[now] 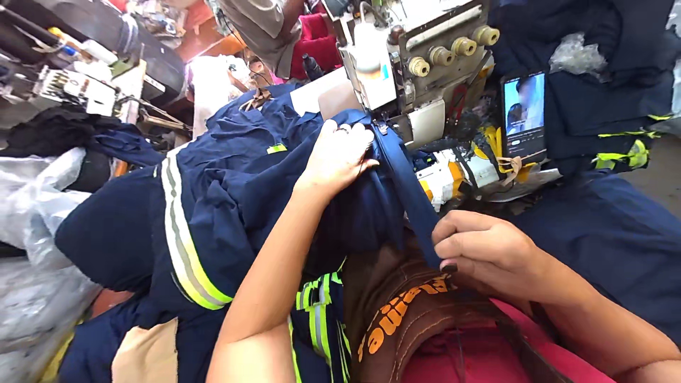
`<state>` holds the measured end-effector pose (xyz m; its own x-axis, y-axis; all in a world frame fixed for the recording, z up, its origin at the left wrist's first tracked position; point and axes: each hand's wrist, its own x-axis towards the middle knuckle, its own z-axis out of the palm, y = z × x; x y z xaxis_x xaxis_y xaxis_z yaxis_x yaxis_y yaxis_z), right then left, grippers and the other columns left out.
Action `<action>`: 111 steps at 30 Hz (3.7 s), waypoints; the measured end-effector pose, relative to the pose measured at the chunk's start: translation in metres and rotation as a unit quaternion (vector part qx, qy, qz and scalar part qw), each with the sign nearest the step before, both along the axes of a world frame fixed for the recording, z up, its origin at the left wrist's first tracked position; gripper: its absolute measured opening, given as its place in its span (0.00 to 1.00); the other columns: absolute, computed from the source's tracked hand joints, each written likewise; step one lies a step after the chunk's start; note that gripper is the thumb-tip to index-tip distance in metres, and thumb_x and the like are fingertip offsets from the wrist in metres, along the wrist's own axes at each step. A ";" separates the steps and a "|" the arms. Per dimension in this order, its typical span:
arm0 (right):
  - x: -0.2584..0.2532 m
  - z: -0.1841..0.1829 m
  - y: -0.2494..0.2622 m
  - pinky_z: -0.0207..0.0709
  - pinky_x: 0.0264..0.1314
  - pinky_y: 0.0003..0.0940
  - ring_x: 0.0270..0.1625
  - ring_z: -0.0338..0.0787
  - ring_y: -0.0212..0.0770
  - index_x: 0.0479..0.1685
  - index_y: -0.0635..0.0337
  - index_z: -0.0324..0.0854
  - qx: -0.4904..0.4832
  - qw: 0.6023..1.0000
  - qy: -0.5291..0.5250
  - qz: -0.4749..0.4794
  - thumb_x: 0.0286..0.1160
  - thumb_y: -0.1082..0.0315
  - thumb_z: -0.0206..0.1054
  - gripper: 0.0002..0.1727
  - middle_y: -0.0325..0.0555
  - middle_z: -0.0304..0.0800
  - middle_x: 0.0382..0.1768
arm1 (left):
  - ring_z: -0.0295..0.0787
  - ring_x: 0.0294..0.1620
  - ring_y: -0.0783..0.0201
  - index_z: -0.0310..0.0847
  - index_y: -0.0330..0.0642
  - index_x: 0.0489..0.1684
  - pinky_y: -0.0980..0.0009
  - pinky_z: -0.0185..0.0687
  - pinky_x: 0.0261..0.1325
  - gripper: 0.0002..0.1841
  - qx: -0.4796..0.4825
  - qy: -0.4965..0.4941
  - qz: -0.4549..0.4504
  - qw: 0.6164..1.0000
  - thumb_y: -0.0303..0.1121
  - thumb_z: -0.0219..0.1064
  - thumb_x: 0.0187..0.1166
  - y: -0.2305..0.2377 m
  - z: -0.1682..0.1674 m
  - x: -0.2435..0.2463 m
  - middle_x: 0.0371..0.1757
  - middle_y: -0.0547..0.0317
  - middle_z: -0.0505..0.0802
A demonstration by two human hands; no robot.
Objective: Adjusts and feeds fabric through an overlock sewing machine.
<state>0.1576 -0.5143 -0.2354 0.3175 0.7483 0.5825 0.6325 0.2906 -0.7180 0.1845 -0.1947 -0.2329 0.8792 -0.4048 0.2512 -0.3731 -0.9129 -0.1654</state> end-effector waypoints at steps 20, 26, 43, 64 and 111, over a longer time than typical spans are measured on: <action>0.039 0.061 0.101 0.80 0.54 0.19 0.48 0.86 0.21 0.40 0.66 0.90 -0.077 0.977 0.104 0.169 0.84 0.71 0.59 0.13 0.38 0.91 0.39 | 0.88 0.51 0.60 0.81 0.41 0.63 0.63 0.87 0.47 0.27 -0.205 0.054 -0.004 0.977 0.49 0.77 0.71 -0.049 0.112 -0.112 0.62 0.51 0.87; 0.055 0.062 0.109 0.83 0.63 0.28 0.58 0.88 0.31 0.53 0.59 0.91 -0.057 0.995 -0.008 0.085 0.81 0.72 0.62 0.12 0.41 0.92 0.52 | 0.84 0.52 0.65 0.84 0.50 0.19 0.55 0.70 0.65 0.22 -0.231 0.082 -0.061 0.968 0.55 0.66 0.79 0.003 0.114 -0.099 0.30 0.68 0.88; 0.074 -0.011 0.064 0.76 0.68 0.33 0.61 0.84 0.32 0.42 0.52 0.93 0.037 0.996 0.051 -0.059 0.77 0.65 0.70 0.06 0.34 0.93 0.51 | 0.82 0.42 0.80 0.82 0.53 0.24 0.76 0.75 0.51 0.33 -0.423 0.173 -0.157 0.876 0.68 0.45 0.85 0.051 0.127 -0.016 0.30 0.76 0.86; 0.106 -0.080 0.096 0.83 0.66 0.27 0.62 0.88 0.30 0.40 0.62 0.89 0.045 0.979 0.179 -0.086 0.77 0.71 0.71 0.04 0.40 0.92 0.51 | 0.78 0.36 0.84 0.75 0.56 0.14 0.81 0.71 0.47 0.18 -0.284 0.203 -0.066 0.935 0.48 0.74 0.70 0.058 0.096 0.050 0.26 0.78 0.83; 0.095 -0.080 0.081 0.85 0.64 0.29 0.59 0.89 0.31 0.43 0.61 0.90 0.043 0.979 0.188 -0.070 0.79 0.71 0.69 0.05 0.40 0.91 0.51 | 0.91 0.49 0.76 0.91 0.55 0.30 0.73 0.84 0.66 0.10 -0.360 0.351 -0.097 0.859 0.46 0.70 0.76 0.063 0.139 0.028 0.37 0.76 0.95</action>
